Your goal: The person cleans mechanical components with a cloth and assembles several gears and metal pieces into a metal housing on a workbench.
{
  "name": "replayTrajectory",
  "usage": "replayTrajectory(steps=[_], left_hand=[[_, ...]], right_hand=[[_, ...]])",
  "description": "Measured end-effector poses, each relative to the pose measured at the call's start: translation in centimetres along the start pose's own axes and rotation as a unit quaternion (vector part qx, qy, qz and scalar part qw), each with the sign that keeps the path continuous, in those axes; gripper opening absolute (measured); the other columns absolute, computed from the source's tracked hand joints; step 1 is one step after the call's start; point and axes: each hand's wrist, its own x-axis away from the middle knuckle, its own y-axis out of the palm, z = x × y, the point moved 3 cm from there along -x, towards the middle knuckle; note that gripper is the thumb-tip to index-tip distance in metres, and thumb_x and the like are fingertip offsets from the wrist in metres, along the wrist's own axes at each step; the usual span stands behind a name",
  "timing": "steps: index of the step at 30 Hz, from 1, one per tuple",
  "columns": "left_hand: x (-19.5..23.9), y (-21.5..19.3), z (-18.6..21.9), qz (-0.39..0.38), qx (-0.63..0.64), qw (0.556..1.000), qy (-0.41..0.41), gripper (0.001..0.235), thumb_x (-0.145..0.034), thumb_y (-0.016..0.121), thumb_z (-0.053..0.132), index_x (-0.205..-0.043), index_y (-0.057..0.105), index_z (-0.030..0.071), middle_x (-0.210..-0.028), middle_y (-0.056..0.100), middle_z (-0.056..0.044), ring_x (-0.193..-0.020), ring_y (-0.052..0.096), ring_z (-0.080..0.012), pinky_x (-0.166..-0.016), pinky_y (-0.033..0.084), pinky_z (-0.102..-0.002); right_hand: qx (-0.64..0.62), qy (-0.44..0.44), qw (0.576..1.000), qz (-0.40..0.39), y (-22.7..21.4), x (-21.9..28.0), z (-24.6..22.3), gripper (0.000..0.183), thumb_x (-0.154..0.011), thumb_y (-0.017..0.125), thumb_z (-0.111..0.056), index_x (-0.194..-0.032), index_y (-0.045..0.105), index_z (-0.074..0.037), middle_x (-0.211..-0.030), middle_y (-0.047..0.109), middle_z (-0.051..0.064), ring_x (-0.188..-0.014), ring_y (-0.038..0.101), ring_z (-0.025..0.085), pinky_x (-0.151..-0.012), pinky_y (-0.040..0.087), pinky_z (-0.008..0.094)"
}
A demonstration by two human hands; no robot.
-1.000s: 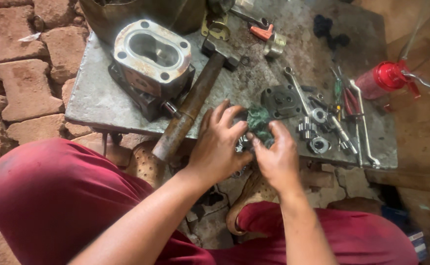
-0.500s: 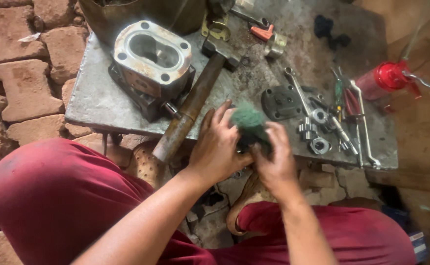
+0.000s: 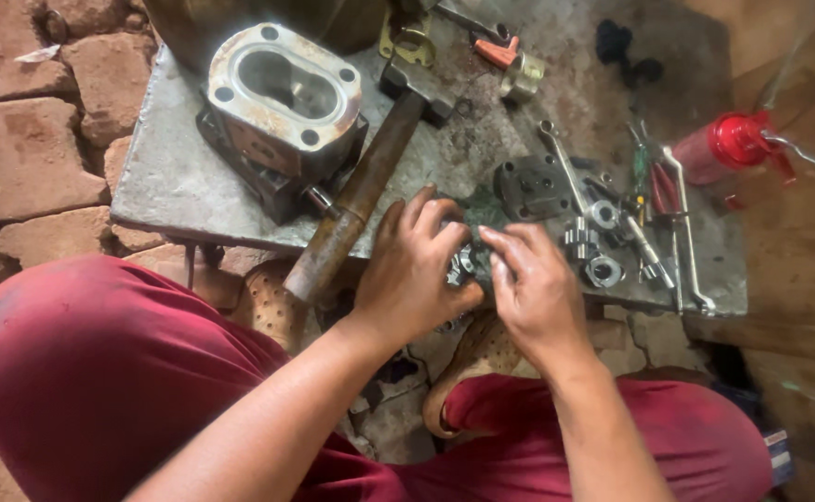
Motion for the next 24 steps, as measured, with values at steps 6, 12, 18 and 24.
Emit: replayTrajectory(steps=[6, 12, 18, 24], left_hand=[[0.2, 0.1, 0.0, -0.008, -0.003, 1.000, 0.009, 0.049, -0.066, 0.084, 0.025, -0.108, 0.069, 0.004, -0.134, 0.057, -0.014, -0.140, 0.043, -0.0397, -0.114, 0.033, -0.056], [0.1, 0.4, -0.2, -0.025, 0.001, 1.000, -0.004, 0.045, -0.071, 0.085, 0.024, -0.110, 0.070, 0.007, -0.131, 0.059, -0.012, -0.141, 0.042, -0.0376, -0.116, 0.031, -0.057], [0.0, 0.5, -0.3, -0.024, 0.010, 1.000, -0.001, 0.049, -0.068, 0.086, 0.024, -0.110, 0.070, 0.006, -0.129, 0.060, -0.014, -0.140, 0.042, -0.0384, -0.115, 0.031, -0.057], [0.2, 0.5, -0.3, -0.031, -0.002, 1.000, -0.004, 0.053, -0.065, 0.087, 0.025, -0.112, 0.070, 0.007, -0.128, 0.059, -0.012, -0.141, 0.043, -0.0372, -0.115, 0.033, -0.054]], right_hand=[[-0.051, 0.068, 0.996, 0.006, 0.8, 0.5, 1.2, 0.019, -0.091, 0.072, -0.006, -0.109, 0.070, -0.006, -0.106, 0.068, 0.012, -0.096, 0.069, 0.032, -0.081, 0.055, 0.039], [0.094, 0.000, 0.995, -0.030, -1.4, 0.9, -0.7, 0.014, -0.087, 0.075, -0.008, -0.101, 0.071, -0.007, -0.098, 0.065, 0.011, -0.091, 0.067, 0.032, -0.079, 0.054, 0.043], [0.068, 0.001, 0.998, 0.002, -2.0, -0.6, -1.6, 0.015, -0.089, 0.074, -0.007, -0.104, 0.072, -0.010, -0.103, 0.066, 0.010, -0.094, 0.067, 0.031, -0.080, 0.054, 0.042], [0.092, -0.012, 0.995, -0.029, -0.5, -0.1, -0.4, 0.016, -0.087, 0.073, -0.007, -0.103, 0.072, -0.009, -0.100, 0.066, 0.011, -0.094, 0.066, 0.034, -0.079, 0.053, 0.044]])
